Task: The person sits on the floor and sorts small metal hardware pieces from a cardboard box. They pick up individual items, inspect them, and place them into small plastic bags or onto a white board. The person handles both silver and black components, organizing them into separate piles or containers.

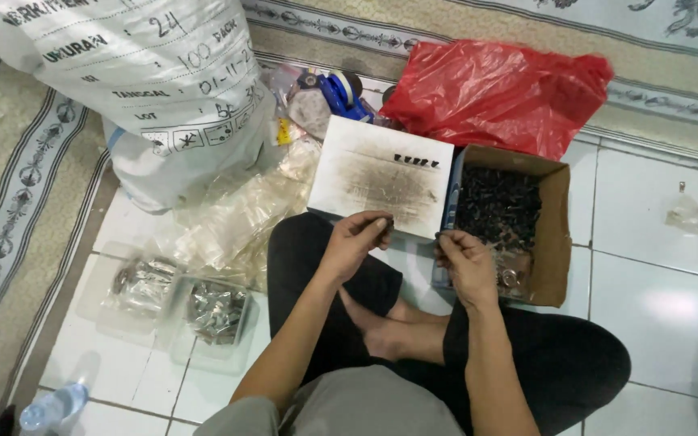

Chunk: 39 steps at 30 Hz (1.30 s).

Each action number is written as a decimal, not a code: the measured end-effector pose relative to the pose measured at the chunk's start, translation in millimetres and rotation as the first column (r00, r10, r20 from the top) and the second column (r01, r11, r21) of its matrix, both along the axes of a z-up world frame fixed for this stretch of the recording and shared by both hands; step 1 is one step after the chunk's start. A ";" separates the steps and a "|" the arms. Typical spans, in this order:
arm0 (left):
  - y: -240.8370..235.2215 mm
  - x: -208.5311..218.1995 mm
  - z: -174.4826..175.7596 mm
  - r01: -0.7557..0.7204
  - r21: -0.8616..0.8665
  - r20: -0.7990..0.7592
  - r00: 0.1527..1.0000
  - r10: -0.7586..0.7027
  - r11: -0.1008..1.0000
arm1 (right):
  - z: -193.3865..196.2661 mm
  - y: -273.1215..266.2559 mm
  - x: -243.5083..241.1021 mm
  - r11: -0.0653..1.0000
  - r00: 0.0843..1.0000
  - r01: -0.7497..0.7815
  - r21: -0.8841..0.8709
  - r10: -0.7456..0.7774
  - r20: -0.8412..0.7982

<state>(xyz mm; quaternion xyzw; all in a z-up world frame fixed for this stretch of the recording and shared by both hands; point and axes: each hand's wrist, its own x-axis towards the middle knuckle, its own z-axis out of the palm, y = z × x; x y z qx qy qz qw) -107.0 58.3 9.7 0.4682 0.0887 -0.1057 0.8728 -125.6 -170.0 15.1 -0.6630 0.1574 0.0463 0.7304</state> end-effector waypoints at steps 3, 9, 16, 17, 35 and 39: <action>29.3 -18.5 17.1 -0.066 0.067 0.048 0.997 0.063 0.996 | 27.3 44.8 -4.1 0.991 0.991 -0.097 0.088 0.088 0.098; 42.3 -28.0 47.9 -0.108 -0.018 0.130 0.985 0.109 0.994 | 51.9 89.7 6.8 0.971 0.950 -0.239 0.007 0.232 0.211; 36.5 -22.8 41.2 -0.109 -0.059 0.170 0.978 0.118 0.992 | 59.6 95.4 9.2 0.972 0.934 -0.227 -0.063 0.236 0.269; 36.0 -22.4 42.5 -0.105 -0.047 0.181 0.977 0.112 0.993 | 59.5 94.5 9.0 0.972 0.934 -0.225 -0.072 0.236 0.269; 34.0 -16.2 60.7 -0.038 0.103 0.241 0.970 0.013 0.994 | 93.8 98.5 5.2 0.944 0.875 -0.170 -0.283 0.277 0.397; 32.9 -17.4 55.0 -0.018 0.121 0.244 0.970 -0.012 0.992 | 93.9 95.5 5.2 0.926 0.885 -0.210 -0.313 0.316 0.342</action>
